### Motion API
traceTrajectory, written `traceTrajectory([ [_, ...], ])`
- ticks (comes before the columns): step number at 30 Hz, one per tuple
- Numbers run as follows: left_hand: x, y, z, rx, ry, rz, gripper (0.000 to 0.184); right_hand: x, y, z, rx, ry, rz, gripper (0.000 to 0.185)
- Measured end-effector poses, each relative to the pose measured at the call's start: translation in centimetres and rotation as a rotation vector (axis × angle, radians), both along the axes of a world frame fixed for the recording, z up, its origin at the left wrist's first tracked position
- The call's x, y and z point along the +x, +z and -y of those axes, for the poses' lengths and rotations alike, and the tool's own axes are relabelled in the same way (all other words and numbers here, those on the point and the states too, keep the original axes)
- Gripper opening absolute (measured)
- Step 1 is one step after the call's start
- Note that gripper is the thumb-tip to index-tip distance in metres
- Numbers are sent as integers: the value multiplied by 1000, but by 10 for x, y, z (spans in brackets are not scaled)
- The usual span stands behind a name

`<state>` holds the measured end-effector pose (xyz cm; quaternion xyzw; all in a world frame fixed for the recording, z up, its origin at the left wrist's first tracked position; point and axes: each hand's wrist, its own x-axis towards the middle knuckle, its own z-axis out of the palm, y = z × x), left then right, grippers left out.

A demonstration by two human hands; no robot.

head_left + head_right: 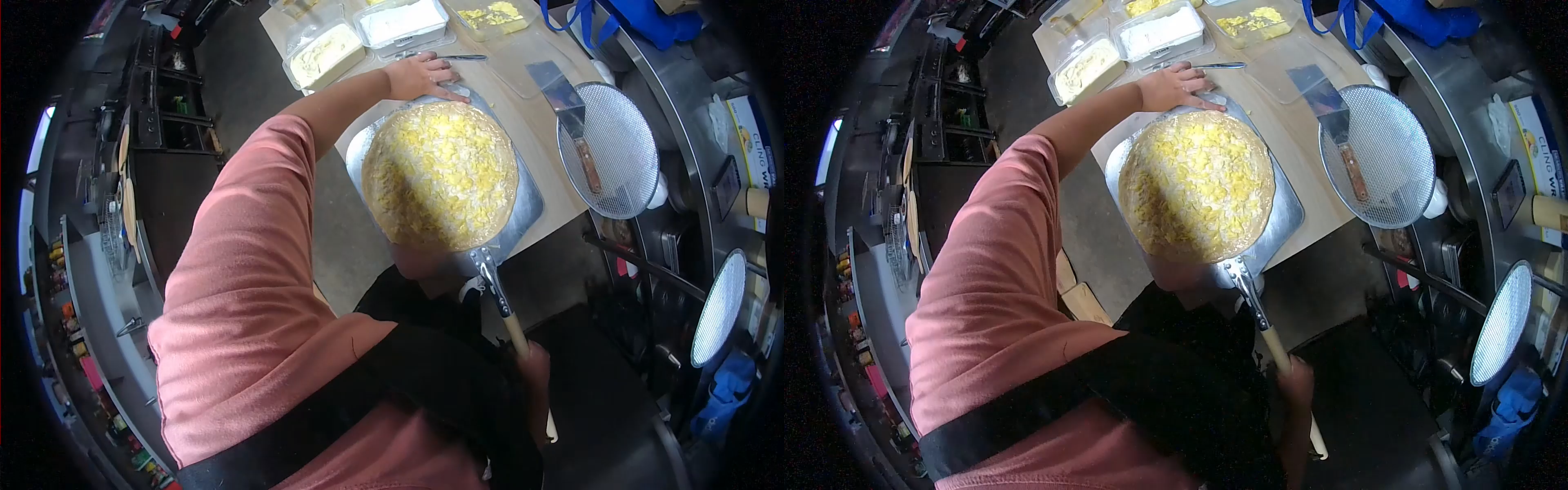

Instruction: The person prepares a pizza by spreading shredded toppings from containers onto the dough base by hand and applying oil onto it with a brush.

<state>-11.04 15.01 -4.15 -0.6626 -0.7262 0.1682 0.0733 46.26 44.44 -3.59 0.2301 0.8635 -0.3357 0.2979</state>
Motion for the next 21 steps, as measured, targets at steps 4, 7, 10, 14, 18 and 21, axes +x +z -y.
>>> traceTrajectory([
  [4, 1, -8, 1, -12, 9, -74, 75, 5, -6, 3, 14, -9, -19, 27],
  [7, 3, -2, -4, 36, 232, -52, 66, 2, 2, 8, 0, -23, -24, 28],
  [10, 7, 6, -3, 9, 283, -216, 57, 0, 7, 7, -3, -14, -26, 28],
  [14, 58, 61, 14, 232, 631, -225, 49, 13, 6, 1, 35, 63, -69, 26],
  [18, 121, 103, 78, 631, 938, -56, 25, 18, 18, -8, 32, 82, -50, 27],
  [21, 172, 86, 146, 1045, 1220, 143, 13, 19, 28, -8, 48, 50, -31, 28],
])
